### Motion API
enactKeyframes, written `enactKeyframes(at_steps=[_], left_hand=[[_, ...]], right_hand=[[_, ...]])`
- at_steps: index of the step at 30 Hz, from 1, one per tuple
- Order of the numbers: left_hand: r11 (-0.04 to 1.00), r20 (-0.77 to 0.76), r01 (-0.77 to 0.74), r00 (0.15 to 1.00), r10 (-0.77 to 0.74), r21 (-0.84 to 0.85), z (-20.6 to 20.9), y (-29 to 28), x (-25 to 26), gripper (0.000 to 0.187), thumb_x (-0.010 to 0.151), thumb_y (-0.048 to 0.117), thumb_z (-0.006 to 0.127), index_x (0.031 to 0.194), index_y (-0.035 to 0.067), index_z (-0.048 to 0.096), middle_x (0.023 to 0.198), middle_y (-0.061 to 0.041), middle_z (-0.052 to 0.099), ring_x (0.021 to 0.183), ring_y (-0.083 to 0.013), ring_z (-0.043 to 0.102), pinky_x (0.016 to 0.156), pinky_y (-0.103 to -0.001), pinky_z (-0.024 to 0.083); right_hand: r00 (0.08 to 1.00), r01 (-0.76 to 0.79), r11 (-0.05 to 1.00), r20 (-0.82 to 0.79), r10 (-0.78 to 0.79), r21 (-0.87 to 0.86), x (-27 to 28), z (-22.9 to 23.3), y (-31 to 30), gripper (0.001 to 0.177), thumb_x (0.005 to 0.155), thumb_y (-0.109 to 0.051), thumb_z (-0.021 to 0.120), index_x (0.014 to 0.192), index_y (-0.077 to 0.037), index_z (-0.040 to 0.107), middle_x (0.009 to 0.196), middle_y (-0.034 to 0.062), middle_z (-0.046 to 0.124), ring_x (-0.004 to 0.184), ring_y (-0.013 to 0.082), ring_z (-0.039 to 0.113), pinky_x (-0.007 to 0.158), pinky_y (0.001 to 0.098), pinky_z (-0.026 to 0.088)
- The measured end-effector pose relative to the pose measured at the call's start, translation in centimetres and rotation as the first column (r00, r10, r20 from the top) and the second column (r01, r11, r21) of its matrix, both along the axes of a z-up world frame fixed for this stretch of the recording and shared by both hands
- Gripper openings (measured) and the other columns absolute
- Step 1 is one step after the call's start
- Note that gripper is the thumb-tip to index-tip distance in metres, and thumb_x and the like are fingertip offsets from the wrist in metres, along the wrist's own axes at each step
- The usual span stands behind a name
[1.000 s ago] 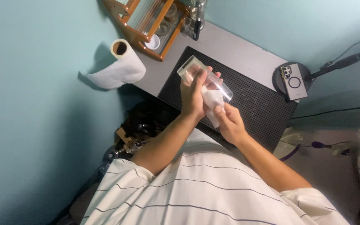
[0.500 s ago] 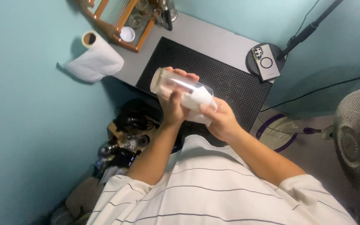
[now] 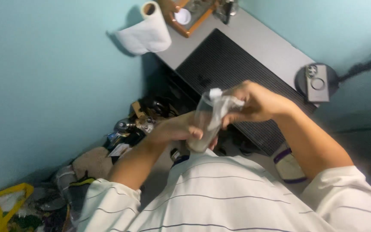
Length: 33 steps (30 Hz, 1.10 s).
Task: Cleaning various pieces of coffee equipment using paper towels.
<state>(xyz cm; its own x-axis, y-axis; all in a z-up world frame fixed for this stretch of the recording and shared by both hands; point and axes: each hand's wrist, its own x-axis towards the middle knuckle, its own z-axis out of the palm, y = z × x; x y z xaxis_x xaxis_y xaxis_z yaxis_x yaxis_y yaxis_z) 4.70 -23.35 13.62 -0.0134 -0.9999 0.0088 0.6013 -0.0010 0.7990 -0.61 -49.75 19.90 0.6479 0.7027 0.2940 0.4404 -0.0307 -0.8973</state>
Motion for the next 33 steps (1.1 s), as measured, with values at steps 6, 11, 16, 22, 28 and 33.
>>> enactKeyframes(at_steps=[6, 11, 16, 22, 28, 33], left_hand=[[0.561, 0.101, -0.827, 0.556, 0.825, -0.026, 1.1, 2.7, 0.2, 0.079, 0.098, 0.066, 0.065, 0.137, -0.001, 0.055, 0.123, -0.013, 0.061, 0.111, -0.0195, 0.064, 0.094, -0.037, 0.056], [0.32, 0.088, -0.946, 0.315, 0.945, -0.048, 2.5, 9.7, 4.3, 0.074, 0.101, 0.07, 0.042, 0.131, 0.004, 0.054, 0.117, -0.016, 0.065, 0.107, -0.0214, 0.067, 0.093, -0.036, 0.058], [0.308, 0.556, -0.943, 0.192, 0.809, -0.123, -1.2, 14.5, 6.3, 0.076, 0.099, 0.074, 0.024, 0.124, 0.01, 0.057, 0.108, -0.011, 0.07, 0.087, -0.0185, 0.073, 0.067, -0.032, 0.061], [0.331, -0.043, -0.939, 0.335, 0.941, -0.09, 1.3, 18.8, 8.9, 0.054, 0.104, 0.053, 0.043, 0.13, 0.006, 0.051, 0.122, -0.017, 0.061, 0.104, -0.0264, 0.066, 0.081, -0.042, 0.063], [0.302, 0.606, -0.892, 0.04, 0.794, -0.337, -2.9, 19.5, 8.8, 0.061, 0.108, 0.059, 0.037, 0.142, 0.008, 0.04, 0.126, -0.013, 0.062, 0.103, -0.0208, 0.069, 0.079, -0.035, 0.068], [0.447, -0.108, -0.884, 0.462, 0.88, -0.14, 3.6, 19.1, 9.8, 0.068, 0.101, 0.058, 0.052, 0.137, 0.001, 0.045, 0.127, -0.016, 0.061, 0.111, -0.0255, 0.069, 0.09, -0.04, 0.067]], right_hand=[[0.68, 0.675, 0.616, -0.017, -0.733, 0.405, 3.2, -3.5, 14.1, 0.041, 0.118, -0.021, 0.044, 0.151, 0.004, 0.047, 0.153, 0.0206, 0.055, 0.138, 0.0237, 0.056, 0.116, 0.0347, 0.045], [0.656, 0.729, 0.645, 0.035, -0.754, 0.23, 4.0, -6.3, 22.4, 0.046, 0.114, -0.029, 0.042, 0.149, 0.001, 0.05, 0.146, 0.0298, 0.049, 0.137, 0.0396, 0.05, 0.118, 0.0417, 0.041], [0.549, 0.667, 0.72, 0.527, -0.649, 0.192, 7.2, -5.2, 26.7, 0.06, 0.107, -0.046, 0.043, 0.152, -0.007, 0.046, 0.162, 0.0299, 0.028, 0.155, 0.049, 0.028, 0.13, 0.05, 0.026], [0.64, 0.686, 0.718, 0.374, -0.671, 0.116, 7.5, -6.9, 31.8, 0.085, 0.108, -0.061, 0.036, 0.16, 0.007, 0.03, 0.166, 0.0361, 0.02, 0.158, 0.0546, 0.022, 0.13, 0.0571, 0.026], [0.549, 0.717, 0.683, 0.49, -0.677, 0.14, 9.6, -4.9, 32.4, 0.079, 0.103, -0.06, 0.03, 0.159, -0.005, 0.037, 0.17, 0.0267, 0.019, 0.162, 0.0521, 0.017, 0.136, 0.0576, 0.022], [0.649, 0.682, 0.722, 0.361, -0.67, 0.113, 8.2, -8.0, 31.6, 0.097, 0.105, -0.073, 0.035, 0.162, 0.005, 0.023, 0.166, 0.0389, 0.012, 0.157, 0.0565, 0.021, 0.127, 0.0621, 0.026]])
